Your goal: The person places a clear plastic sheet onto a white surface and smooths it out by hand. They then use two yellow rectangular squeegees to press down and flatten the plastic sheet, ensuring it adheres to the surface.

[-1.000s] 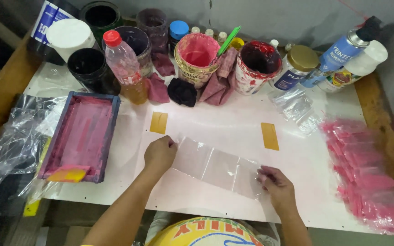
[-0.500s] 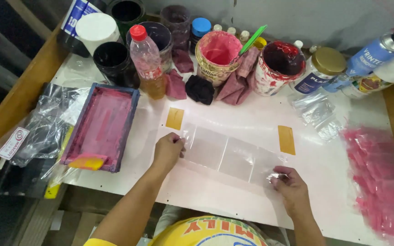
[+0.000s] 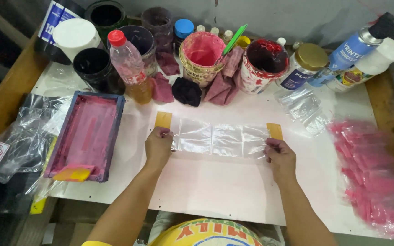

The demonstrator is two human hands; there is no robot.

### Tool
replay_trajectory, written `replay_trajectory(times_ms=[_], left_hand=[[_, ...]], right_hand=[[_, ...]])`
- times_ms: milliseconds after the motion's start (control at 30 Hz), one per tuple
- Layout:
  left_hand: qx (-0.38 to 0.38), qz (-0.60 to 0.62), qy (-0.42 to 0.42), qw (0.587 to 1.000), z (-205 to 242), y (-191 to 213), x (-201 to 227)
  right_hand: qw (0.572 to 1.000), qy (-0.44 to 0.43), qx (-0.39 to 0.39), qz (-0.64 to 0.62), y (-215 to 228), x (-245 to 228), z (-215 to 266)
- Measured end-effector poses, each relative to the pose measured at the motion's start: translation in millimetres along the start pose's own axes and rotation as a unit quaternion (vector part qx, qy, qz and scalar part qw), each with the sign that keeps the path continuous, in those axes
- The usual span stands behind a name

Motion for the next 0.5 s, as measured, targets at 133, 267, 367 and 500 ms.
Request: replay_trajectory(times_ms=[133,267,367,500], left_hand=[[-0.002,0.037,0.005,0.999,6,1,6],[-0.007,0.030,-0.007,1.000,7,0,5],[-0.009,0.024,-0.008,1.000,11,2,7],[-0.009,0.016,-0.009,1.000,9,-2,0]], right_hand=[[1.000,-0.011,0.011,-0.007,-4,-8,3],[0.998,-0.022,0.054,0.036,-12,-27,17],[0.997,-0.024,0.066,0.031,-15,-38,29],[0.998,-0.028,0.045,0.024,-6,-29,33]])
Point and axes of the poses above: each hand's wrist, its own z-axis away from the middle knuckle, its own y-axis out of the back of the hand, x = y × z, the point moved 2 cm from there along -z, towards the middle knuckle, and after that the axes turned 7 degrees about -z, right-handed, at the moved point
